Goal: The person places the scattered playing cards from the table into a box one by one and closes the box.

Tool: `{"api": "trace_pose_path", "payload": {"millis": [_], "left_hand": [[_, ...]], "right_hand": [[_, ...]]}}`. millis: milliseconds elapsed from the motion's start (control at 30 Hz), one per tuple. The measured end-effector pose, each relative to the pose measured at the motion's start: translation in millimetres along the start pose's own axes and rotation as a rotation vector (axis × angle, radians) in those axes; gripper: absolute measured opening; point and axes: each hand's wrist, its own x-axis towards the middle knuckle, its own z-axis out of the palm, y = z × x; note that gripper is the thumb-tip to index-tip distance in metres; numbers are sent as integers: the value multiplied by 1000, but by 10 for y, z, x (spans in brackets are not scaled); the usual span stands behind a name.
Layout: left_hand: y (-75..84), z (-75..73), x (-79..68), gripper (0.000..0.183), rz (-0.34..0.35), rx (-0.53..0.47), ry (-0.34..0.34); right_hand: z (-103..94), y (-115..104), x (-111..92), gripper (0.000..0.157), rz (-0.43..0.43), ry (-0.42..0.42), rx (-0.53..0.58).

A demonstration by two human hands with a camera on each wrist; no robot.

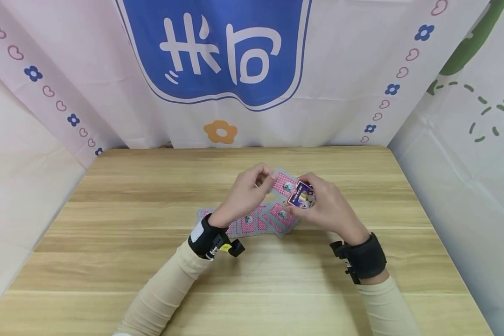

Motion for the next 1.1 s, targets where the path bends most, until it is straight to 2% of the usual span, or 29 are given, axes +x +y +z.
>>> {"api": "trace_pose_path", "payload": {"millis": [67,267,600,800,1000,1100], "left_hand": [[-1,9,1,10,18,12,19],[11,68,1,11,49,48,-70],[-12,69,-14,10,47,45,-101],[-41,100,-10,13,-29,-5,-116],[-94,130,2,13,-186,-209,-153],[-102,117,-2,13,-227,-245,-170]], "right_hand": [[1,2,0,63,-4,-1,-2],[32,-16,19,63,-41,-14,-5],[33,-14,14,63,-40,-12,1],[30,-39,13,64,-60,-1,-8],[16,-73,11,64,-79,16,-6],[22,-80,18,64,-89,19,-7]]}}
